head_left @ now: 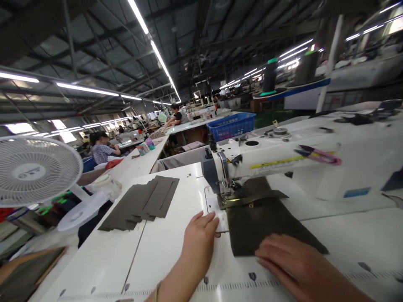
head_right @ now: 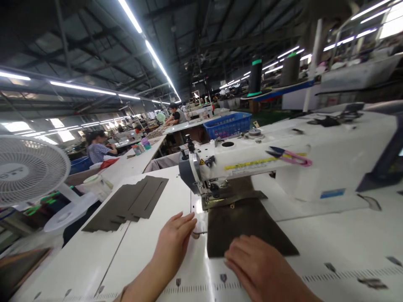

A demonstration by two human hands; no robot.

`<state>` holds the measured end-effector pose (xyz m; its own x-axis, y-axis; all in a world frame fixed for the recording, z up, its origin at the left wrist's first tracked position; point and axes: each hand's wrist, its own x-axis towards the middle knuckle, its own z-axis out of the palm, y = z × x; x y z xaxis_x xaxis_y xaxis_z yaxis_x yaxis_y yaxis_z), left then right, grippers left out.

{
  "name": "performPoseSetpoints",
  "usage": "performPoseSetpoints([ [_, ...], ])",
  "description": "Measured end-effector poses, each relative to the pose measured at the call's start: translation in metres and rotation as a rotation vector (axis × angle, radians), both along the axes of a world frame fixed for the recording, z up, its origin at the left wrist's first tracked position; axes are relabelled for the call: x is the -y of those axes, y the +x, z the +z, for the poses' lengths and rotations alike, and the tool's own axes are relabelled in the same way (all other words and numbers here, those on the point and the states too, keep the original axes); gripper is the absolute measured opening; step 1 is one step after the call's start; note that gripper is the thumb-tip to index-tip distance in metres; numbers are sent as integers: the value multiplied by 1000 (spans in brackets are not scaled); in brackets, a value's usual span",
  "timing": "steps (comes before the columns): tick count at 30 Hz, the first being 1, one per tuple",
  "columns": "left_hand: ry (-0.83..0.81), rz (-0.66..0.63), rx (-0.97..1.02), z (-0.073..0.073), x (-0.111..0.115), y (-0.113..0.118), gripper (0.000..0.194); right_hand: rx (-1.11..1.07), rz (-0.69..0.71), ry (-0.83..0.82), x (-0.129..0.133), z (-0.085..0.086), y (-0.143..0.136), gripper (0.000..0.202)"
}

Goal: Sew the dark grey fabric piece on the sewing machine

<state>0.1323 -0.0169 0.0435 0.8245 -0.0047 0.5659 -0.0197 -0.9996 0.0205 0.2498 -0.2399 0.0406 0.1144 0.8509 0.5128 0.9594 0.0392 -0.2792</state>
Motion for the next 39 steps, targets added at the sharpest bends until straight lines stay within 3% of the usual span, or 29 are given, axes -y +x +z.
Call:
performPoseSetpoints([
  [2,-27,29,-77,-3,-3,35,17,129,-36,132,-27,5,26,35],
  [5,-12,14,-118,-14,-14,68,7,262,-65,196,-65,-3,54,33],
  [11,34,-58,-48,-35,-26,83,10,270,-142,143,-106,-25,75,27],
  [20,-72,-112,128,-36,-26,83,12,187,-136,154,-110,-35,83,32],
  [26,-3,-51,148,-32,-24,82,27,168,-153,189,-113,-35,84,28],
  [29,-28,-95,187,-34,-26,83,34,203,-165,157,-114,-41,86,28],
  [33,-77,-125,174,-36,-28,85,31,211,-193,163,-116,-45,86,29],
  [39,-76,-130,164,-37,-29,85,24,170,-152,194,-117,-37,83,37],
])
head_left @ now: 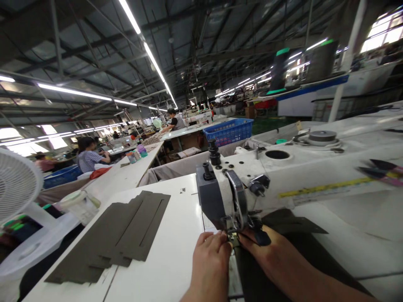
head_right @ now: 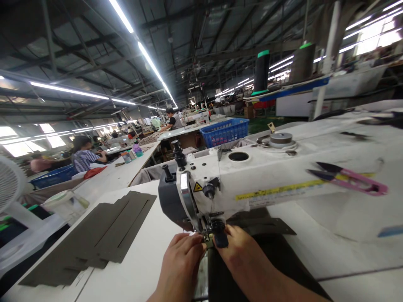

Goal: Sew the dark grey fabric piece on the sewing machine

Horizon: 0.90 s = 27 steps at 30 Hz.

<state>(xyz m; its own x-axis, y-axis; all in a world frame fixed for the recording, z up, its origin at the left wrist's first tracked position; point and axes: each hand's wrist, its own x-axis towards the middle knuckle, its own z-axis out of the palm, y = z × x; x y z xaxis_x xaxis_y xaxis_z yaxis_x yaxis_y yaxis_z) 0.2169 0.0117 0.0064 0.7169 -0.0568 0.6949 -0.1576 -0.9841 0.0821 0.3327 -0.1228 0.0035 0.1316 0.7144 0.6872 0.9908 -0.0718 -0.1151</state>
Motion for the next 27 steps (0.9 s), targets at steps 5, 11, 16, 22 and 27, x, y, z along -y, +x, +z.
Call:
performPoseSetpoints([
  [5,23,-8,11,2,0,1,24,21,0,11,1,4,1,38],
  [11,43,-16,41,3,1,2,31,54,-85,-49,0,-8,2,35],
  [16,52,18,-17,12,6,-6,21,84,-125,-79,-3,-13,1,29],
  [22,15,76,-74,23,13,-13,19,122,-166,-141,8,3,-15,23],
  [27,16,28,-102,15,3,-13,12,126,-120,-201,48,28,-36,18],
])
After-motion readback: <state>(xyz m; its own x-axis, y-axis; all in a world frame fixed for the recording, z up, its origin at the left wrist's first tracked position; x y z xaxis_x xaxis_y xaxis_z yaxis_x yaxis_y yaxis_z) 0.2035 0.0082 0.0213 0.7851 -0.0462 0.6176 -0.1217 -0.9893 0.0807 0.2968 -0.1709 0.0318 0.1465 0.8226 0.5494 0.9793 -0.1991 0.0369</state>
